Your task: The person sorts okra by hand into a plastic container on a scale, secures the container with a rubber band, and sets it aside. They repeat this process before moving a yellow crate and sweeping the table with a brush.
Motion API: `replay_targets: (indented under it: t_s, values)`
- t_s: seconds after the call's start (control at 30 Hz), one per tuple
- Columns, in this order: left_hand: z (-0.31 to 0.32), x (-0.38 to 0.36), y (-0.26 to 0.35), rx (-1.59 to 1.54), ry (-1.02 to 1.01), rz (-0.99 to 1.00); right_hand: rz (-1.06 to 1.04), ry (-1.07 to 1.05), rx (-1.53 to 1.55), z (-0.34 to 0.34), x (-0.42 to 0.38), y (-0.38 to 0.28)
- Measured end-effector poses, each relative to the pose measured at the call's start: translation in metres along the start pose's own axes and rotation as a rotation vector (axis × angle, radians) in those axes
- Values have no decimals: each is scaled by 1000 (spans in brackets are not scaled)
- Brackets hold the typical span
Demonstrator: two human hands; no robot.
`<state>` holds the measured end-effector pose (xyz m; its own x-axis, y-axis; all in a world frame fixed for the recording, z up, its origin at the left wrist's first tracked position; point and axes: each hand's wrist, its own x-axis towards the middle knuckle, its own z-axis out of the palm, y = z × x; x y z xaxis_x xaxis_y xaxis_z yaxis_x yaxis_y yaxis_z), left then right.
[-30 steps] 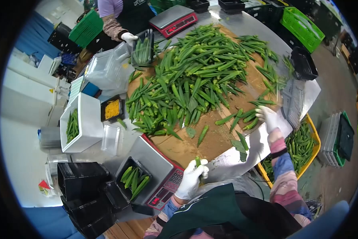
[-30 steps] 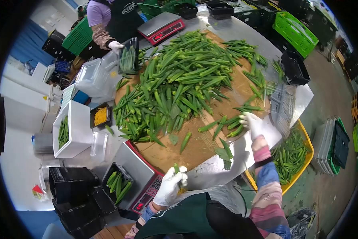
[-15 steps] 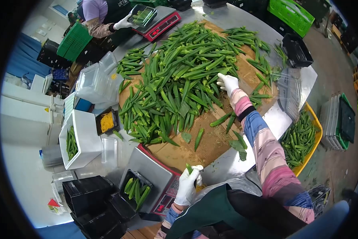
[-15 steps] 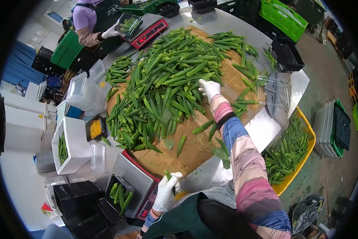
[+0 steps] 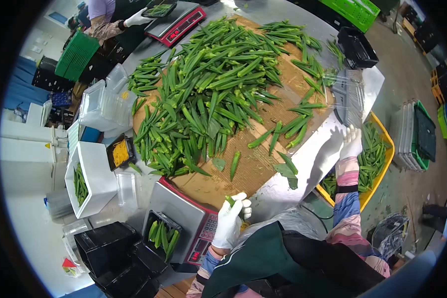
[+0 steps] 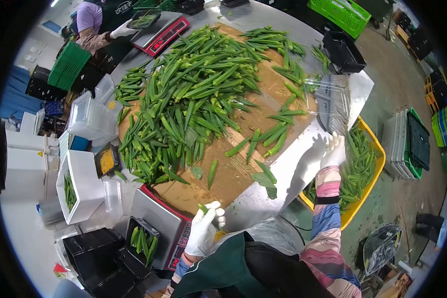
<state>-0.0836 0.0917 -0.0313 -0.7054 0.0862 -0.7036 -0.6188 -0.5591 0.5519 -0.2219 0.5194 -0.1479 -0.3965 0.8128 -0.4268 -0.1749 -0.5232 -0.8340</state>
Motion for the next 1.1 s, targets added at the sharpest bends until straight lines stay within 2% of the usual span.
replay_targets:
  t_s: [0.1,0.2,0.23,0.27,0.37,0.47,0.57,0.6,0.7,0.73,0.83,0.97,1.0,1.1]
  values:
    - [1,1,2,33,-33,-15,18,-259,-243,-4,12,24]
    - [4,-1,4,26,-7,-27,-153,-529,-545,31,-17,49]
    - [5,-3,6,24,0,-18,-264,-494,-622,36,-2,82]
    - [5,-5,7,21,7,-8,-623,-521,-825,43,-5,90]
    - [-4,-6,6,12,23,17,-1006,-524,-972,60,-18,95]
    - [-12,-7,2,9,38,33,-947,-557,-1047,58,-23,90]
    - [-12,-8,-2,-12,22,26,-670,-444,-1133,57,-55,75]
    - [-11,-7,-2,-7,25,18,-653,-469,-1065,46,-50,87]
    - [-6,-5,-2,18,25,4,-824,-551,-1084,38,-58,86]
    - [-4,-6,-1,35,23,4,-1027,-595,-1079,40,-55,86]
    - [-3,-6,0,57,21,1,-1279,-643,-1317,44,-49,83]
    - [-3,-8,1,72,33,7,-1054,-757,-1587,52,-51,59]
    - [-5,-8,0,70,32,6,-1117,-802,-1599,48,-44,58]
    - [-9,-6,-2,56,22,11,-1021,-906,-1547,33,-29,47]
